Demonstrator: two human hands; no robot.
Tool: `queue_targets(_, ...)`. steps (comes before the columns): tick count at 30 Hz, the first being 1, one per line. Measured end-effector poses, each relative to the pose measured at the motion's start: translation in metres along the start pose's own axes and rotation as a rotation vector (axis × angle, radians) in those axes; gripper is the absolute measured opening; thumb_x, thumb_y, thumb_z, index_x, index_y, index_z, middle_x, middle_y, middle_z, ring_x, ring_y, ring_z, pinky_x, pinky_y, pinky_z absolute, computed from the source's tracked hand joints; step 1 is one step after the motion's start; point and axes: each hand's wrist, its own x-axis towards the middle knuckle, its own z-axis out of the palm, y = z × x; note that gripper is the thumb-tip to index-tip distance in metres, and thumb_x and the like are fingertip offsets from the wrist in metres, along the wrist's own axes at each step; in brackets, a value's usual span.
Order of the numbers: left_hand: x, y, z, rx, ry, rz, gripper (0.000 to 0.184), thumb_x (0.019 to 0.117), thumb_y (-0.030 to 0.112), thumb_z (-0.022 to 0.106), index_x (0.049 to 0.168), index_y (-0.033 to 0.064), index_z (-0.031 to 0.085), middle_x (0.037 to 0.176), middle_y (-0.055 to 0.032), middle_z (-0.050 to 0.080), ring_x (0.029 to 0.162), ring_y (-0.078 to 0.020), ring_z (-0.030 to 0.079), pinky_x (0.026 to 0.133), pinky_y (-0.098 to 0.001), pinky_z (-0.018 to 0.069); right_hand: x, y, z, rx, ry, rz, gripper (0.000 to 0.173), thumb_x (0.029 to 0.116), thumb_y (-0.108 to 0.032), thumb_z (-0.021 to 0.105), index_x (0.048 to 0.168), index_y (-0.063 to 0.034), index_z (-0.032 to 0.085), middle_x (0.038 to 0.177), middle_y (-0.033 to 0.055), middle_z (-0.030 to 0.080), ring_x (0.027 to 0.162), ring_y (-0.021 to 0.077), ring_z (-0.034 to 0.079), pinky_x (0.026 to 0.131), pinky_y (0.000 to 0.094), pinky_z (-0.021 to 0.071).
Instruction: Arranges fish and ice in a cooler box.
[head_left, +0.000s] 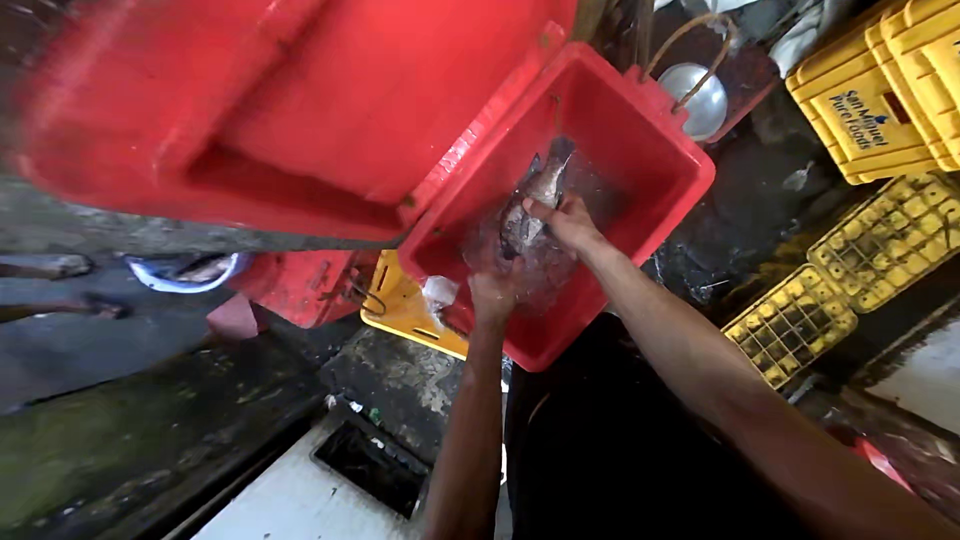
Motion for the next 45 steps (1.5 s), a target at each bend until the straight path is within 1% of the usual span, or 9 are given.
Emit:
queue_targets(3, -0.005, -0.021, -0.026, 0.036, 0.076, 0.082, 0.066, 0.0952, 0.032, 0.07, 0.15, 0.0033, 0.048, 0.151, -0.0188, 0.051, 0.139, -0.0322, 0.051, 0.114, -0.0531, 0.0428, 0.011, 0.02, -0.001, -0.076, 0.01, 0.088, 0.048, 0.0929, -0.026, 0.077, 0.131, -0.0021, 0.059, 0.111, 0.0168, 0.071, 0.095, 0.0257, 0.073, 0.083, 0.0464, 0.0627)
queue_targets(12, -0.024, -0.1, -0.034, 0.47, 0.297, -0.097, 0.074, 0.0927, 0.042, 0.063, 0.152, 0.0014, 0.045, 0.161, -0.0328, 0.03, 0.149, -0.0548, 0.025, 0.118, -0.067, 0.0265, 0.058, 0.125, 0.056, -0.541, -0.397, 0.3, 0.062, 0.0911, -0.027, 0.078, 0.142, -0.0012, 0.054, 0.129, 0.0262, 0.064, 0.115, 0.04, 0.065, 0.098, 0.0602, 0.0534)
queue_targets(15, -0.027, -0.114, -0.012, 0.531, 0.285, -0.137, 0.075, 0.0944, 0.043, 0.057, 0.153, -0.0019, 0.043, 0.158, -0.0348, 0.034, 0.146, -0.0566, 0.03, 0.119, -0.0663, 0.0255, 0.061, 0.149, 0.067, -0.84, -0.467, 0.315, 0.064, 0.0986, -0.028, 0.066, 0.154, -0.0065, 0.044, 0.145, 0.0249, 0.055, 0.132, 0.0427, 0.054, 0.107, 0.0631, 0.0446)
queue_targets(20, -0.021, -0.119, -0.006, 0.52, 0.323, -0.136, 0.075, 0.093, 0.041, 0.058, 0.151, -0.0049, 0.044, 0.155, -0.0348, 0.038, 0.145, -0.0533, 0.034, 0.12, -0.0606, 0.0267, 0.077, 0.148, 0.042, -0.869, -0.579, 0.4, 0.047, 0.1035, -0.03, 0.059, 0.141, -0.0029, 0.057, 0.139, 0.0252, 0.059, 0.131, 0.0418, 0.055, 0.107, 0.062, 0.0447)
queue_targets(34, -0.016, -0.122, -0.001, 0.548, 0.298, -0.169, 0.076, 0.0935, 0.041, 0.058, 0.151, -0.0063, 0.042, 0.156, -0.0351, 0.035, 0.146, -0.0514, 0.034, 0.121, -0.056, 0.0273, 0.242, 0.125, -0.163, -0.978, 0.193, 0.401, 0.05, 0.1114, -0.035, 0.037, 0.147, -0.0041, 0.053, 0.147, 0.024, 0.054, 0.139, 0.0406, 0.049, 0.114, 0.0593, 0.0388)
queue_targets(38, -0.015, -0.116, 0.0, 0.566, 0.306, -0.151, 0.078, 0.0929, 0.041, 0.057, 0.15, -0.0098, 0.041, 0.154, -0.0382, 0.036, 0.145, -0.0536, 0.034, 0.121, -0.056, 0.0267, 0.243, 0.137, -0.163, -0.949, 0.184, 0.425, 0.049, 0.1108, -0.03, 0.043, 0.147, 0.0019, 0.05, 0.149, 0.0257, 0.051, 0.142, 0.0394, 0.047, 0.118, 0.0548, 0.0346)
queue_targets(40, -0.014, -0.115, 0.001, 0.567, 0.314, -0.161, 0.078, 0.0927, 0.041, 0.059, 0.15, -0.0094, 0.041, 0.155, -0.0381, 0.035, 0.145, -0.0535, 0.034, 0.121, -0.0559, 0.0269, 0.241, 0.107, -0.166, -1.042, -0.107, 0.642, 0.053, 0.114, -0.033, 0.031, 0.161, -0.0089, 0.03, 0.167, 0.0124, 0.03, 0.155, 0.0274, 0.028, 0.127, 0.0445, 0.0241)
queue_targets(42, -0.014, -0.116, 0.002, 0.564, 0.321, -0.179, 0.078, 0.0917, 0.04, 0.06, 0.149, -0.0088, 0.042, 0.155, -0.0374, 0.035, 0.145, -0.0526, 0.034, 0.122, -0.0539, 0.0271, 0.26, 0.168, -0.178, -1.074, 0.034, 0.268, 0.05, 0.1124, -0.031, 0.037, 0.149, 0.0016, 0.049, 0.152, 0.0262, 0.049, 0.144, 0.0417, 0.044, 0.12, 0.057, 0.0311)
queue_targets(45, -0.014, -0.12, 0.001, 0.548, 0.322, -0.185, 0.079, 0.0907, 0.039, 0.06, 0.15, -0.009, 0.041, 0.156, -0.0375, 0.034, 0.146, -0.0526, 0.032, 0.123, -0.054, 0.0253, 0.289, 0.182, -0.185, -1.022, -0.007, 0.228, 0.055, 0.1101, -0.038, 0.043, 0.156, -0.007, 0.043, 0.158, 0.018, 0.045, 0.149, 0.0326, 0.04, 0.123, 0.0517, 0.0291)
